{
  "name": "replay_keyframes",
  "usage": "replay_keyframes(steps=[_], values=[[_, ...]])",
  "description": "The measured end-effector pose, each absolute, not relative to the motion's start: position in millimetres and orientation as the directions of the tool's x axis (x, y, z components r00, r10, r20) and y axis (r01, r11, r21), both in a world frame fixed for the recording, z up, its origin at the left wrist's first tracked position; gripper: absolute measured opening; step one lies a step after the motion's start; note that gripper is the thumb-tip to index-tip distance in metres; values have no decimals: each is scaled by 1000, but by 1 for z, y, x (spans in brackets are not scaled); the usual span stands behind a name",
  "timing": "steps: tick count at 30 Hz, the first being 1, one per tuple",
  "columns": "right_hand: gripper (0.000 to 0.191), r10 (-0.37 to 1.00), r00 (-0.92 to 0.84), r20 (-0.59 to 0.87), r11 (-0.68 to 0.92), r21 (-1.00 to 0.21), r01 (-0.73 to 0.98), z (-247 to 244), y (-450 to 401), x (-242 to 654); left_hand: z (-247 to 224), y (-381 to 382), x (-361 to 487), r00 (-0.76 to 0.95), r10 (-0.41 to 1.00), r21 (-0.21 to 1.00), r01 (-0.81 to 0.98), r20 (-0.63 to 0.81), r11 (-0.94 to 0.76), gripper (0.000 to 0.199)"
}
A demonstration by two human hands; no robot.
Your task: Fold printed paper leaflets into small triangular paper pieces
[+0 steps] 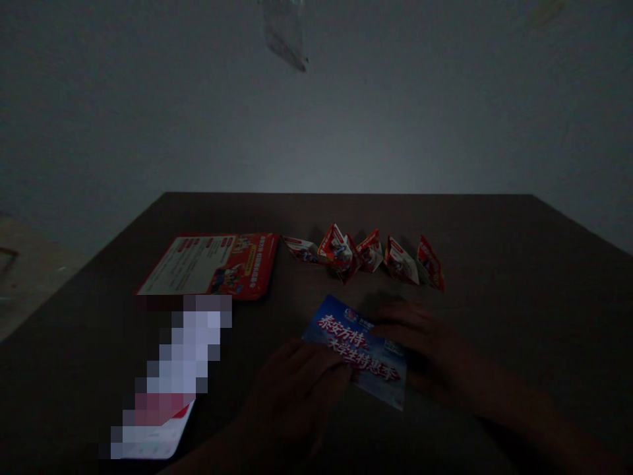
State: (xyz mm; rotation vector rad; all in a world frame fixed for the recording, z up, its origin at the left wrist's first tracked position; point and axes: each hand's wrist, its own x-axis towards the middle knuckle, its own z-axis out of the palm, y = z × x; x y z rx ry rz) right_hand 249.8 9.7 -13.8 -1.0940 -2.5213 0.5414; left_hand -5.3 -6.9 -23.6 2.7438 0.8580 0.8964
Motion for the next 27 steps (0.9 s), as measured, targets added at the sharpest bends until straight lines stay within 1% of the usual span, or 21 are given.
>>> replay_keyframes(steps=[3,7,10,12,14,15,19,20,22,24,27], values=[[51,721,-672,168,660,-462,593,-16,11,253,-23,-8,-5,676,556,346,435,484,-831,22],[36,701,-681,212,680,-487,549,-15,12,255,-23,-8,-3,686,581,347,468,438,-813,11],[26,686,-681,257,681,-557,476,-10,12,253,-23,-9,0,669,599,328,502,440,-801,8],[21,683,-684,256,654,-632,416,-6,12,251,-24,-10,1,656,617,318,530,434,-786,9],[19,693,-679,243,605,-708,364,-3,10,250,-24,-10,2,655,622,318,535,429,-783,10],[18,717,-661,220,565,-740,366,-3,9,249,-23,-11,2,653,624,321,535,430,-782,10],[13,862,-506,36,318,-815,484,-10,5,249,-22,-11,1,635,640,342,541,433,-768,6],[14,882,-471,-5,252,-840,481,-13,4,248,-22,-11,1,630,645,347,545,433,-764,6],[29,917,-394,-66,108,-908,404,-19,3,247,-22,-11,1,616,657,358,552,434,-753,4],[44,931,-338,-134,-11,-939,343,-23,3,245,-21,-11,2,592,674,367,566,442,-738,1],[57,946,-275,-173,-74,-939,337,-26,4,241,-19,-10,3,563,688,371,582,457,-723,8]])
